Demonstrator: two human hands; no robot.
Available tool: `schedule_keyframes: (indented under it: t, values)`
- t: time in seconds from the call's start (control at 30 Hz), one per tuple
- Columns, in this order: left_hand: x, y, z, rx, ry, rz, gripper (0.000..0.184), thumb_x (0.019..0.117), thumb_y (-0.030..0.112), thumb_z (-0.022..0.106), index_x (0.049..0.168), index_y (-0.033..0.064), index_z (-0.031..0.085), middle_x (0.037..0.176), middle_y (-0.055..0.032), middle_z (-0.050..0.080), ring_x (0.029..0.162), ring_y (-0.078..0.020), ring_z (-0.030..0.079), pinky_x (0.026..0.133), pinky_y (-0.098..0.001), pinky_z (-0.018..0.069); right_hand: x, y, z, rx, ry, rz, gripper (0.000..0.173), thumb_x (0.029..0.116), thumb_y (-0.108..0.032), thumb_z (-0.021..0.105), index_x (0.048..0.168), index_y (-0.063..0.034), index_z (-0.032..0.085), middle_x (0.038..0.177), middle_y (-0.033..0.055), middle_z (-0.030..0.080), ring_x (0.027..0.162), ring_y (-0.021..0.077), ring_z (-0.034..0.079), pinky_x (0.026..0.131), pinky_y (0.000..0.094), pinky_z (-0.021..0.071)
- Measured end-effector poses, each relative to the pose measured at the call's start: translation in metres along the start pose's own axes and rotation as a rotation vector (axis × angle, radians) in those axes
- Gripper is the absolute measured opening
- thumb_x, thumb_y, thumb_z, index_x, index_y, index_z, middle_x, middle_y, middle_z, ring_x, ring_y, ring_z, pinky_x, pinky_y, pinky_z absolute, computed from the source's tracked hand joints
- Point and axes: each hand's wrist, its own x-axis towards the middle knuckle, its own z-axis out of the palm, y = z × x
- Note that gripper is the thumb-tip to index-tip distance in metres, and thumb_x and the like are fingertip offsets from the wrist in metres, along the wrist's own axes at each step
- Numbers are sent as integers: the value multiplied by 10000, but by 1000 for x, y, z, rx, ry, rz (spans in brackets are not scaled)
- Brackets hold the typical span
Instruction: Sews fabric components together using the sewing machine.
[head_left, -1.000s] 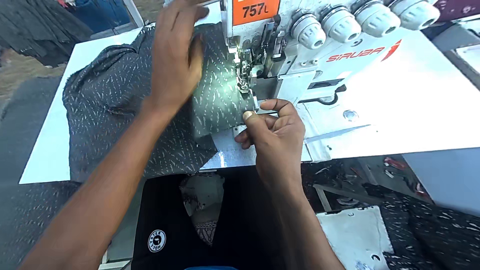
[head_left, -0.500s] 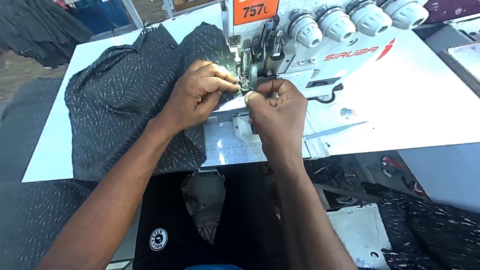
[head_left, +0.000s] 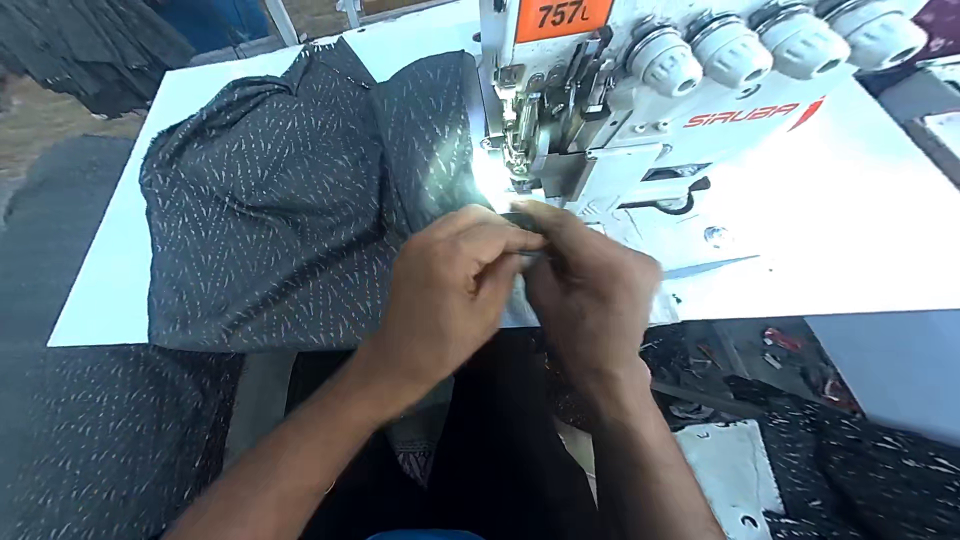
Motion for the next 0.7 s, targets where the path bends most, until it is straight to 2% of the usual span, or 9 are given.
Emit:
schedule_keyframes:
  t: [0.13,0.23,0.3,0.37,0.47,0.53,0.6,0.67,0.7]
  values:
    - [24,7,41,166,159,127,138,937,73,690,1006,94,808,998,-37,749,914,-147,689,737,-298,567,12,12,14,107,250,149,173,974,-63,613,1082,-19,739,879,101,747,740,116,695,661,287,558]
    - [21,12,28,237,109,169,167,953,83,675,1065,95,799,1039,-50,727,931,-175,663,742,-319,550,6,3,8,12,237,179,211,996,-101,605,1176,-42,695,800,84,705,648,142,655,569,331,525]
    - [-4,6,3,202,43,232,167,956,106,670,1061,110,800,1040,-40,733,929,-172,653,765,-339,539,-24,-3,-10,56,170,157,317,992,-128,598,1285,-17,639,701,63,623,529,144,552,463,337,457]
    - [-22,-13,-18,154,-34,308,150,972,150,672,1032,143,810,1030,-2,755,984,-150,654,860,-358,510,-46,-2,-14,274,85,194,301,1007,-232,621,1239,-42,642,728,-30,665,548,38,595,473,235,521]
    - [-45,-24,-50,27,-131,248,156,982,152,658,1002,112,807,980,1,760,1018,-147,676,940,-382,533,-58,-20,-2,669,-236,294,358,1068,-408,505,1166,-119,692,813,-77,679,628,24,608,543,219,531]
    - [-56,-4,-87,-22,-179,191,171,1015,182,632,995,117,788,948,18,750,1020,-126,689,1024,-417,531,-55,-35,11,913,-365,363,487,1064,-541,437,1153,-149,711,854,-53,705,714,55,662,623,237,573]
    - [-82,13,-125,-197,-263,107,165,1033,191,622,1008,113,765,936,1,744,1013,-130,698,1111,-459,490,-51,-53,22,1214,-469,536,632,999,-657,465,1199,-112,716,985,46,758,884,154,740,790,331,638]
    - [-114,13,-149,-495,-380,-33,181,1033,161,615,981,49,747,908,-55,744,973,-159,706,1110,-453,476,-32,-75,38,1374,-532,703,657,915,-743,526,1126,-150,714,959,34,740,873,145,721,783,350,619]
    - [-131,13,-156,-590,-448,-125,220,1047,192,599,975,30,730,909,-68,740,958,-154,708,1060,-415,517,-19,-88,46,1395,-537,779,622,910,-731,561,1138,-169,700,971,26,742,876,137,725,765,356,625]
